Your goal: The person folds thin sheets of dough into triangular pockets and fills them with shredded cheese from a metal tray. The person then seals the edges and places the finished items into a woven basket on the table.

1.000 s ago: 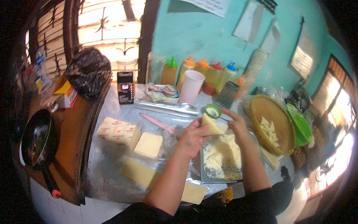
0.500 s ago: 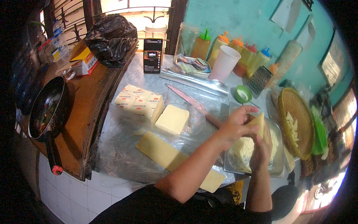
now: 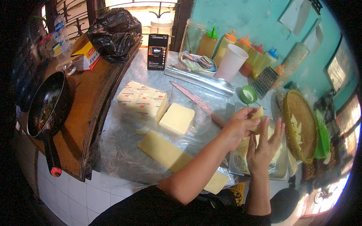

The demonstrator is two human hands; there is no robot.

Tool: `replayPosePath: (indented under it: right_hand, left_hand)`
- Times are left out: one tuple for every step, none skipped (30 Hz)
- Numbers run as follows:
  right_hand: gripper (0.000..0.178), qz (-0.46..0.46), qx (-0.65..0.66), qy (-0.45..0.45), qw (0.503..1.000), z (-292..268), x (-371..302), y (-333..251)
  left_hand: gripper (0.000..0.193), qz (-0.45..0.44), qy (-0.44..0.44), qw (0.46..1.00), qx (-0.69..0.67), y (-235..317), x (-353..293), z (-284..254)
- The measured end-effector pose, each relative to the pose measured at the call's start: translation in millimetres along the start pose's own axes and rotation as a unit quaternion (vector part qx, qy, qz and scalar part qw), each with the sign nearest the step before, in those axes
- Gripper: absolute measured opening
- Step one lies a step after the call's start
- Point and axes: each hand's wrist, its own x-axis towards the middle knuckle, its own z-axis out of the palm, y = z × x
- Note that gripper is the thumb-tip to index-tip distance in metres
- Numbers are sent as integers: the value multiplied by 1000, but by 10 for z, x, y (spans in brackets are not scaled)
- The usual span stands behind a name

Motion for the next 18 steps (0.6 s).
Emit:
replayPosePath:
  right_hand:
    - [50,-18,-54,9,998,0,0,-17]
    - [51,-21,-64,-1,998,0,-3,-31]
    - [51,-28,-85,-8,996,1,-12,-47]
    - [50,-32,-107,-19,994,3,-25,-61]
    - [50,-38,-128,-21,991,6,-38,-72]
    - [49,-34,-115,-34,992,7,-50,-76]
    - [49,-44,-104,-39,993,15,-59,-80]
    - [48,-56,-95,-36,993,22,-64,-79]
    - [47,-67,-89,-27,993,2,-67,-53]
    - [45,-65,-79,-45,994,-19,-84,-37]
    - [44,-70,-79,-49,993,-42,-95,-16]
    - [44,-79,-76,-47,993,-71,-100,8]
    - [45,-91,-65,-39,993,-98,-103,30]
    - [46,-93,-53,-25,994,-127,-104,54]
    - [46,-79,-57,-14,995,-143,-104,72]
    - [47,-62,-59,-6,996,-152,-106,87]
    - [47,-46,-59,3,997,-155,-107,103]
    - [52,-49,-79,-6,996,-148,-101,125]
  left_hand:
    - [40,-5,6,1000,1,-4,9,-8]
    - [29,-6,14,999,-32,-21,8,-14]
    - [28,-6,16,999,-49,-32,12,-31]
    - [28,-10,20,998,-66,-46,18,-48]
    - [27,-12,22,996,-80,-62,26,-64]
    - [25,-12,26,993,-115,-81,36,-73]
    - [26,-8,27,992,-125,-84,41,-106]
    - [27,-4,20,990,-137,-78,39,-151]
    - [28,-17,21,988,-153,-86,52,-163]
    - [29,-8,1,988,-157,-85,77,-171]
    - [29,-11,-4,987,-162,-76,102,-174]
    - [29,-19,4,988,-155,-74,104,-165]
    - [30,-24,15,989,-145,-58,92,-169]
    - [31,-15,16,989,-143,-38,83,-162]
    - [31,-23,18,990,-138,-20,75,-150]
    - [31,-17,9,990,-141,-8,59,-141]
    - [31,-16,7,989,-146,3,49,-131]
    - [29,-12,2,989,-148,2,46,-115]
